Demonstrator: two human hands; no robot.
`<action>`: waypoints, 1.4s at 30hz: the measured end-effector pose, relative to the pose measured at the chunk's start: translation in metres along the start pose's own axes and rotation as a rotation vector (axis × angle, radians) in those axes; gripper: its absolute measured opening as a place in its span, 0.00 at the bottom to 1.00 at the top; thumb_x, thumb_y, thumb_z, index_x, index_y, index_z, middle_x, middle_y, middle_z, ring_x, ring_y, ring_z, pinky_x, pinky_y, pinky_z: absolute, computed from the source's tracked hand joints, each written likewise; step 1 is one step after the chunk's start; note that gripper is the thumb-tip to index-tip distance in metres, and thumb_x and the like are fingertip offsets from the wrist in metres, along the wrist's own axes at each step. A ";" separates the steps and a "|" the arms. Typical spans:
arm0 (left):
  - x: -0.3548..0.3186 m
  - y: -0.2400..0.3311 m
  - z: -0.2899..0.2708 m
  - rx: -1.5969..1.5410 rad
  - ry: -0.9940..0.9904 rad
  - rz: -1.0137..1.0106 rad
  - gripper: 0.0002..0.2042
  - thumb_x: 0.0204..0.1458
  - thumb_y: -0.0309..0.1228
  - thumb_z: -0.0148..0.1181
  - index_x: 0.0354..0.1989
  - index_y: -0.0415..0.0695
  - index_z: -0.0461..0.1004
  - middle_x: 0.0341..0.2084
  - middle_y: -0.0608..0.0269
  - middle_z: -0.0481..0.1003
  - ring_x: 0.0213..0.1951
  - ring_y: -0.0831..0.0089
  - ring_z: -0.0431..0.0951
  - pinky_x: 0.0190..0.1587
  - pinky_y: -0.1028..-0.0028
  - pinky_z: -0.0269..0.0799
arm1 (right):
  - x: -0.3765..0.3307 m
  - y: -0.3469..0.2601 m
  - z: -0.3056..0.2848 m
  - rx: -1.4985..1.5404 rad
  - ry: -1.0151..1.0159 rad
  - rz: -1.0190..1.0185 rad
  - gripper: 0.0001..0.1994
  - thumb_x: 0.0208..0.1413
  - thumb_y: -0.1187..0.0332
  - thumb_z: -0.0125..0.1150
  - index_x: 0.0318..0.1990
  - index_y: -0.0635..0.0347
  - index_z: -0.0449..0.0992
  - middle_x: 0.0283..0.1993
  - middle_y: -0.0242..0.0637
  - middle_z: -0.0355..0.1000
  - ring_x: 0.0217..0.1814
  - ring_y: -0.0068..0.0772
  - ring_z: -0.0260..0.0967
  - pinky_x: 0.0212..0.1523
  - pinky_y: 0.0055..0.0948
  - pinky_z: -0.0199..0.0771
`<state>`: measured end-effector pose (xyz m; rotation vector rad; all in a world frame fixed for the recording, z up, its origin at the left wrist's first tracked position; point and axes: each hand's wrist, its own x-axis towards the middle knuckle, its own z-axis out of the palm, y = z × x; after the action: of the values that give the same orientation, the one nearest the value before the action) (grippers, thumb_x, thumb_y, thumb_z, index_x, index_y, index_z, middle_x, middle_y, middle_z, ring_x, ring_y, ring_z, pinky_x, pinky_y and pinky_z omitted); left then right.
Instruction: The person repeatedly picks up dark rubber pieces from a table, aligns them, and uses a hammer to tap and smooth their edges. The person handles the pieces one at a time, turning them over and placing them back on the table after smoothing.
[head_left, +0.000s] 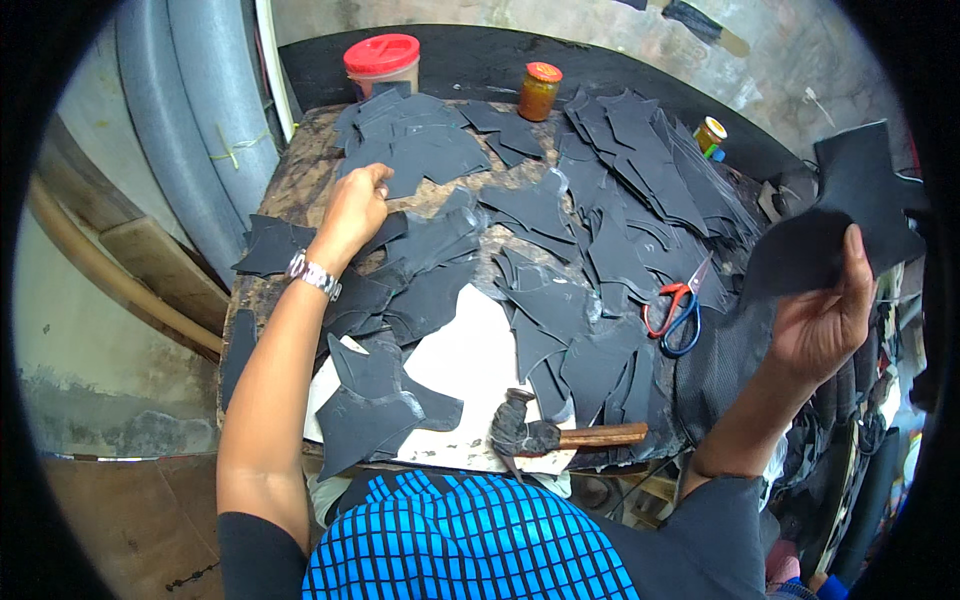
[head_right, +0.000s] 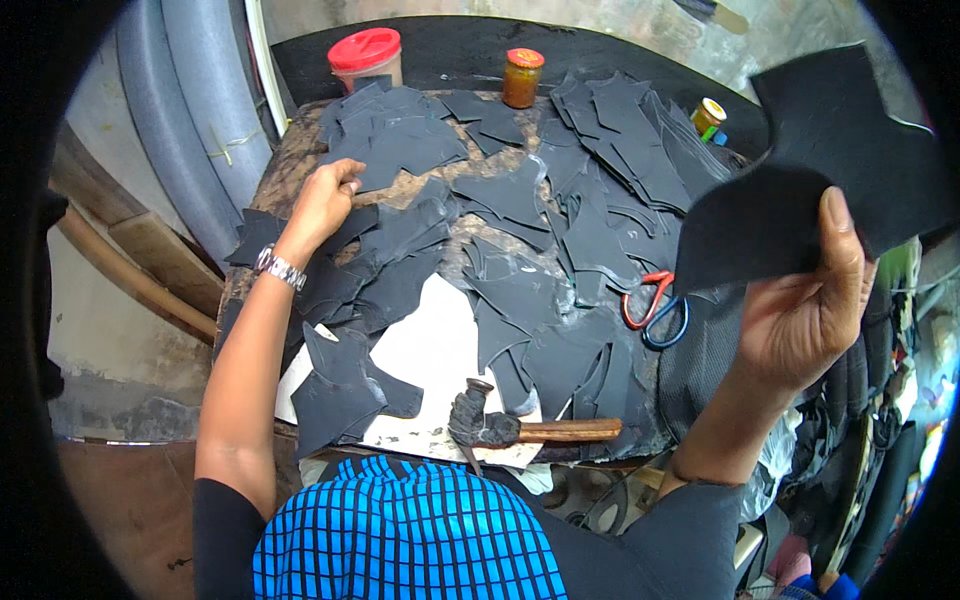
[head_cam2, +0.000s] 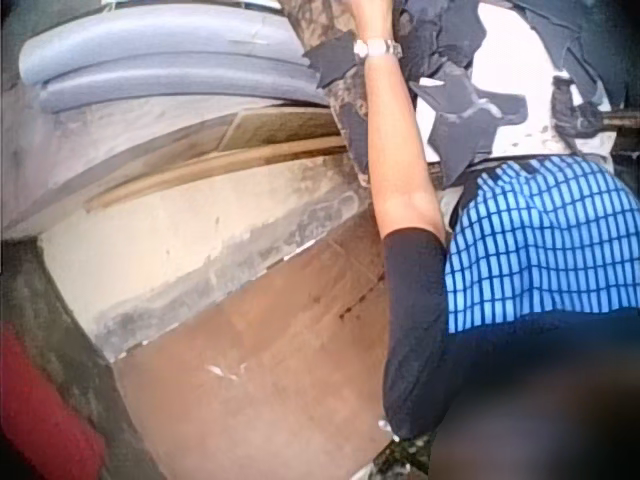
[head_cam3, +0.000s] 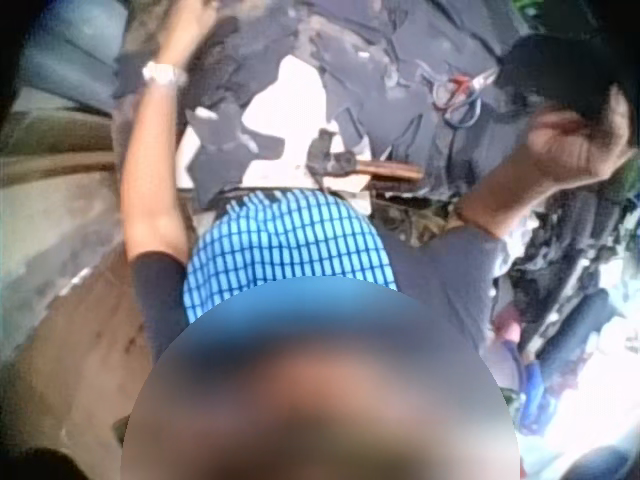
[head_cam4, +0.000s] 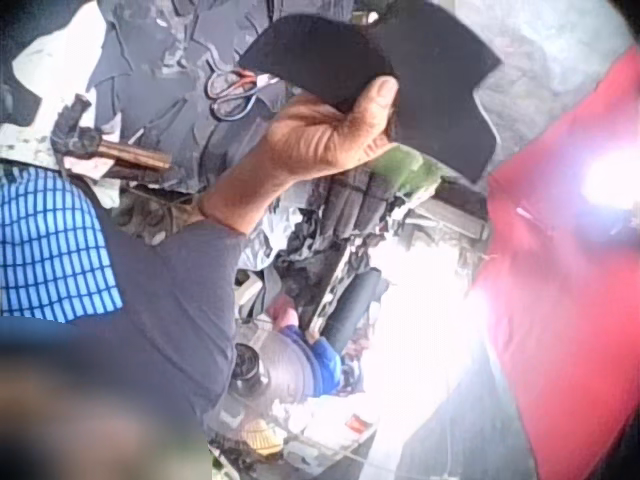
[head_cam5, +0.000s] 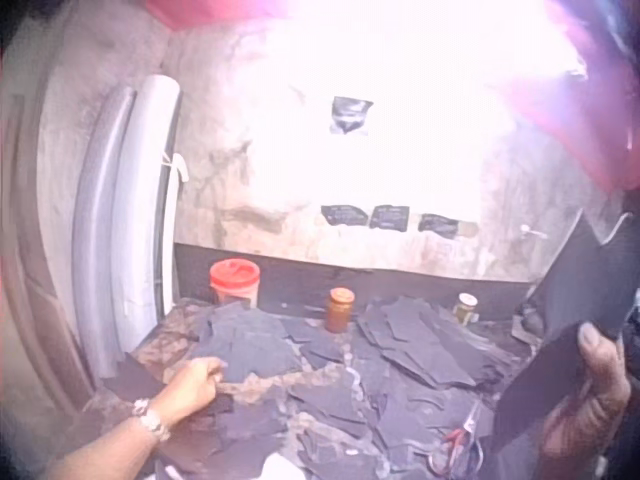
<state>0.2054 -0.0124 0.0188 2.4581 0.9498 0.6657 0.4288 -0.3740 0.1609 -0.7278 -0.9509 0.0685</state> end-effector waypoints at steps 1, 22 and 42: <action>0.006 -0.007 0.001 -0.022 -0.084 -0.056 0.15 0.54 0.21 0.53 0.51 0.36 0.74 0.45 0.46 0.78 0.49 0.56 0.78 0.53 0.64 0.70 | -0.001 0.003 0.001 0.018 0.003 0.012 0.10 0.59 0.74 0.56 0.47 0.67 0.77 0.46 0.47 0.78 0.49 0.35 0.77 0.52 0.36 0.80; -0.022 -0.026 0.010 0.123 -0.063 0.346 0.18 0.55 0.37 0.59 0.51 0.41 0.75 0.50 0.56 0.70 0.54 0.59 0.68 0.57 0.62 0.62 | -0.004 0.027 0.022 -0.144 -0.009 0.209 0.12 0.56 0.74 0.59 0.47 0.67 0.74 0.42 0.39 0.77 0.46 0.28 0.76 0.52 0.27 0.74; -0.014 0.051 0.040 0.298 -0.207 0.371 0.08 0.46 0.22 0.53 0.32 0.29 0.74 0.34 0.38 0.74 0.37 0.44 0.78 0.41 0.57 0.76 | 0.041 -0.002 -0.003 -0.026 0.276 -0.072 0.13 0.61 0.68 0.55 0.48 0.66 0.77 0.48 0.41 0.77 0.46 0.38 0.77 0.48 0.48 0.80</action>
<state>0.2449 -0.0647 0.0101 2.9374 0.5495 0.3901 0.4548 -0.3625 0.1905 -0.7052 -0.7143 -0.1059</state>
